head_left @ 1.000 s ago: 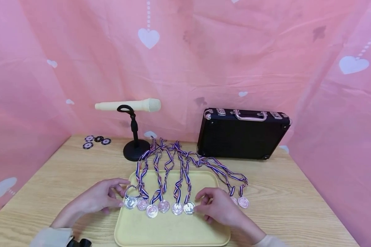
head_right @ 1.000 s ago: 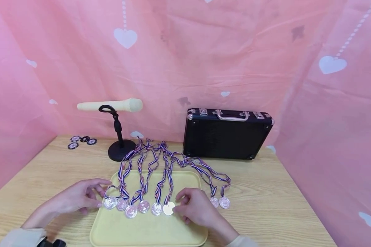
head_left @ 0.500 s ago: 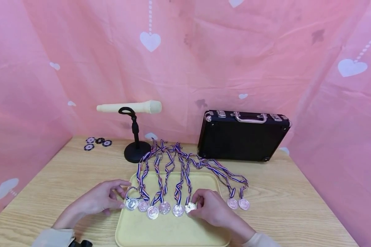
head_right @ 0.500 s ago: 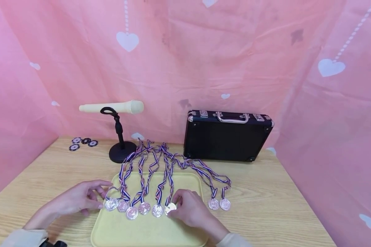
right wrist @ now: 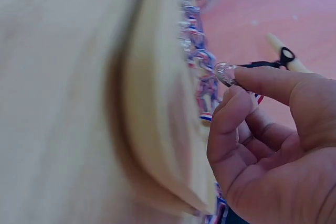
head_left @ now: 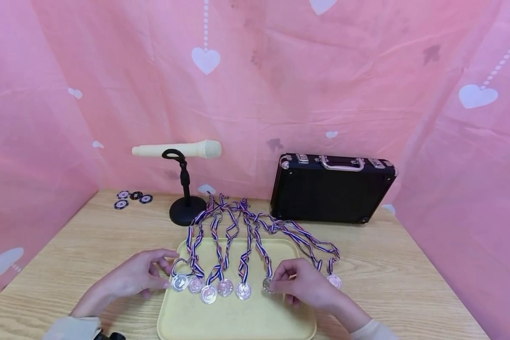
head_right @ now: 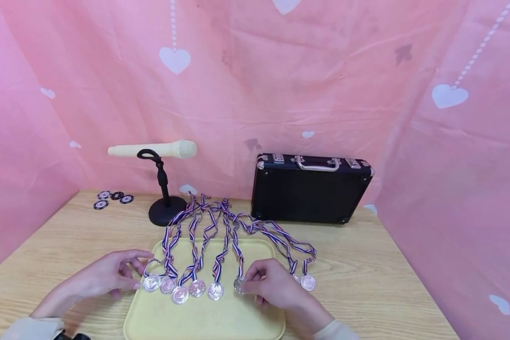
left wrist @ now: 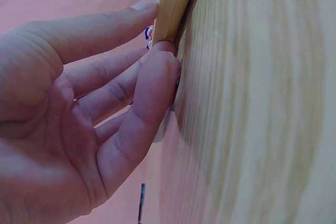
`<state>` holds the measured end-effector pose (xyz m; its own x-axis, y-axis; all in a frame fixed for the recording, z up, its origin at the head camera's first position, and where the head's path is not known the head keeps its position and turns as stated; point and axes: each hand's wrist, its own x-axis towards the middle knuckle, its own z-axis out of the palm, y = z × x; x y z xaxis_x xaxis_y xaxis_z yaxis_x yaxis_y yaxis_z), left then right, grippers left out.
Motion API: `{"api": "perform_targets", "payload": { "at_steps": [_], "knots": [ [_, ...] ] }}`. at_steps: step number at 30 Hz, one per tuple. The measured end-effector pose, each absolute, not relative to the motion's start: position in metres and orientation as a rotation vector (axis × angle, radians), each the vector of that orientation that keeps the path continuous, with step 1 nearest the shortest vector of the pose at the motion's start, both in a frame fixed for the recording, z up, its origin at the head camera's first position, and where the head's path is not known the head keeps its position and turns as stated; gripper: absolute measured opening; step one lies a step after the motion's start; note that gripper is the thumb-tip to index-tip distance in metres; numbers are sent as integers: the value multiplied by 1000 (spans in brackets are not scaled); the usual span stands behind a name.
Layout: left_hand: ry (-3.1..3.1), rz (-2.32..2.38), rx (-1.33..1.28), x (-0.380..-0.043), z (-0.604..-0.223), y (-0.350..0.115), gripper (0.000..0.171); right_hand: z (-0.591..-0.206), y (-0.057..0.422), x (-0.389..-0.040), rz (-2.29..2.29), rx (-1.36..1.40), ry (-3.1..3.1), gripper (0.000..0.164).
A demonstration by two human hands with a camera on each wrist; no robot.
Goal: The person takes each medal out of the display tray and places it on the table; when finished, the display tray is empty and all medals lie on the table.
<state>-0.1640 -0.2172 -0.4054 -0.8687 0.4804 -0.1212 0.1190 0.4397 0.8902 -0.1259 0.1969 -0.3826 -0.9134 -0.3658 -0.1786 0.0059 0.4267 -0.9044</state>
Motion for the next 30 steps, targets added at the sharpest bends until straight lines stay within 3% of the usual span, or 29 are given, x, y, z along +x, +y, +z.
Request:
{"api": "perform_targets", "payload": {
  "at_steps": [8,20,30],
  "knots": [
    [2348,1395,483,-164,-405,-217,69,-351,211,-132,-1705,-284,2264,24],
    [2344,1383,455,-163,-406,-217,70,-305,241,-147,-1954,-274,2251,14],
    [2357,1368,456,-164,-404,-215,70,-263,255,-145,-2125,-462,2132,20]
  ]
}}
